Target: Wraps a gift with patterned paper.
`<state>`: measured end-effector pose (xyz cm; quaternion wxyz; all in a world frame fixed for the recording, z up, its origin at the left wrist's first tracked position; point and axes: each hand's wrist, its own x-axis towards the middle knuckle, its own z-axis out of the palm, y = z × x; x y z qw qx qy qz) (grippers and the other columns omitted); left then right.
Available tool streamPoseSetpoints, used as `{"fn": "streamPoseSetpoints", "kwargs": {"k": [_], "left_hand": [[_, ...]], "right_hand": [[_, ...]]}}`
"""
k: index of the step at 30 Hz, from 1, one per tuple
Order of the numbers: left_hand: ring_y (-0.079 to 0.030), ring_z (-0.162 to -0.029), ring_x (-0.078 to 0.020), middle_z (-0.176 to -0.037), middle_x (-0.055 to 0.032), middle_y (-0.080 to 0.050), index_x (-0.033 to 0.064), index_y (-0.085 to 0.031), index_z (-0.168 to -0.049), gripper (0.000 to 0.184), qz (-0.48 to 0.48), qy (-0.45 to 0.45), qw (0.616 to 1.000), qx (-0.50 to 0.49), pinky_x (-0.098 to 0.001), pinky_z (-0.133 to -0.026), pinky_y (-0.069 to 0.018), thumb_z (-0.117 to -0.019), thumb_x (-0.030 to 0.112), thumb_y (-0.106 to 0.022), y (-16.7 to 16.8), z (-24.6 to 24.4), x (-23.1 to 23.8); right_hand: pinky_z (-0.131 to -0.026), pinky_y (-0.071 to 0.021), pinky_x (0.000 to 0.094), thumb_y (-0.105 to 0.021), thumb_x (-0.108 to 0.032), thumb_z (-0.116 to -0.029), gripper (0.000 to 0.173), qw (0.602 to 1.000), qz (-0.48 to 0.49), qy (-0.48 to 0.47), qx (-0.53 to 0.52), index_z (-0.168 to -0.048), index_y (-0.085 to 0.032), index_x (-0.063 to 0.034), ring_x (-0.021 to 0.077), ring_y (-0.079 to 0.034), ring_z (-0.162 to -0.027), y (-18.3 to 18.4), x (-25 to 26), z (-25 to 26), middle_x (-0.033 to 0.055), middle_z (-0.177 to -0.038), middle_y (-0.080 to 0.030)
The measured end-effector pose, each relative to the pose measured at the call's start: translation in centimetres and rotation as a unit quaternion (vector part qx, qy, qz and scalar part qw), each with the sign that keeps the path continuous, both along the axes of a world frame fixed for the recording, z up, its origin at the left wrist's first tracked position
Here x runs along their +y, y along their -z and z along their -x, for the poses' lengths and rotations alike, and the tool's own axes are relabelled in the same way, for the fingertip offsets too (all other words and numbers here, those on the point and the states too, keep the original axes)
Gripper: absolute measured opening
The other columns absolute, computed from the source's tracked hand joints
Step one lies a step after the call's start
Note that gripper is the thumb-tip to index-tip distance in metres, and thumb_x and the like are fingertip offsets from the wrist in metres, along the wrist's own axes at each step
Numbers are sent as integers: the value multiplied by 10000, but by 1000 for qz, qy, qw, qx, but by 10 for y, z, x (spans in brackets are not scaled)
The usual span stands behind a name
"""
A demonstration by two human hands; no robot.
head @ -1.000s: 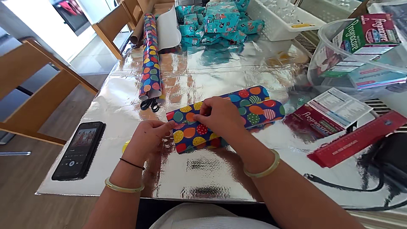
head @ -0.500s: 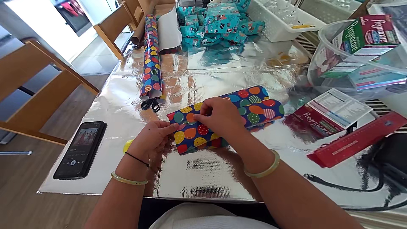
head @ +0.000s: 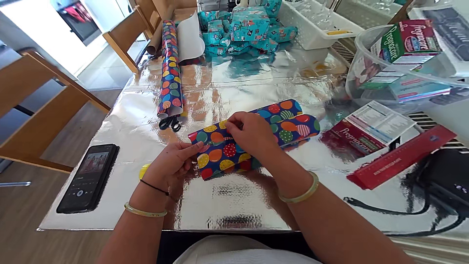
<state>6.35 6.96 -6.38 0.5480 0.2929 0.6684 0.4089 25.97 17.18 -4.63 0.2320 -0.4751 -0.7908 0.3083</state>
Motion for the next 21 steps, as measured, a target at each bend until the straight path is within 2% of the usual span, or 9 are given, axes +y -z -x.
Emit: {"fn": "streamPoseSetpoints", "kwargs": {"k": [3, 5, 7, 9, 11, 14, 16, 18, 21], "left_hand": [[-414, -393, -34, -532, -18, -523, 13, -673, -860, 235, -11, 0, 1000, 13, -171, -383, -374, -1020, 175, -618, 2, -1, 1], [-423, -388, -39, -532, -21, -529, 16, -652, -837, 234, -4, 3, 999, 32, -175, -381, -388, -1014, 165, -624, 0, -2, 2], [-399, -386, -27, -551, -20, -544, 19, -662, -833, 233, -1, 3, 999, 49, -161, -369, -342, -1011, 166, -630, -2, -4, 2], [-388, -398, -20, -589, -25, -565, 17, -665, -852, 221, -4, 3, 998, 58, -154, -371, -319, -1014, 161, -621, -6, -5, 2], [-386, -396, -15, -594, -22, -566, 15, -661, -862, 223, -5, 6, 998, 68, -147, -364, -308, -1019, 167, -610, -8, -6, 4], [-385, -400, -14, -601, -15, -570, 24, -678, -904, 236, 6, 31, 994, 107, -150, -367, -300, -1029, 206, -597, -13, -2, 13], [-379, -413, -5, -632, 0, -576, 39, -680, -955, 234, 8, 57, 987, 150, -147, -379, -295, -1038, 237, -588, -19, 3, 22], [-370, -418, -7, -653, -3, -591, 24, -696, -992, 227, 8, 84, 980, 181, -150, -389, -294, -1033, 227, -602, -27, 10, 37], [-358, -450, -16, -661, 4, -547, 20, -692, -1040, 236, 25, 125, 961, 244, -165, -425, -297, -1032, 241, -610, -42, 16, 60]], "right_hand": [[-757, -528, 471, -869, -351, -825, 340, 1000, 12, -26, -7, -998, -733, -92, 214, -658, -828, -1, 1, -3, 47, -866, -699], [-773, -514, 486, -913, -354, -765, 387, 999, 14, -26, -42, -989, -729, -98, 231, -650, -857, -5, -1, -1, 51, -870, -690], [-770, -515, 498, -896, -310, -794, 335, 998, 6, -23, -51, -977, -726, -86, 246, -655, -860, -4, -3, 1, 65, -866, -690], [-761, -526, 476, -831, -202, -868, 201, 999, 0, -23, -31, -982, -726, -74, 234, -666, -835, -1, -1, 0, 67, -861, -699], [-787, -561, 447, -739, -133, -938, 128, 999, -7, -41, 2, -1047, -719, -70, 211, -689, -849, -1, 4, -12, 70, -927, -718], [-877, -572, 492, -627, -144, -1007, 170, 991, -122, -30, 35, -1117, -719, -53, 252, -706, -981, -1, 13, -54, 118, -1061, -722], [-967, -526, 548, -589, -194, -1023, 244, 977, -209, -28, 15, -1171, -739, -72, 315, -673, -1145, 1, 14, -86, 136, -1198, -718], [-1105, -429, 598, -537, -291, -1035, 331, 969, -238, -58, -24, -1225, -752, -127, 362, -564, -1341, 9, 9, -107, 114, -1346, -676], [-1145, -260, 735, -483, -379, -1047, 406, 967, -230, -79, -75, -1272, -741, -160, 389, -483, -1418, 28, -10, -114, 101, -1407, -644]]}}
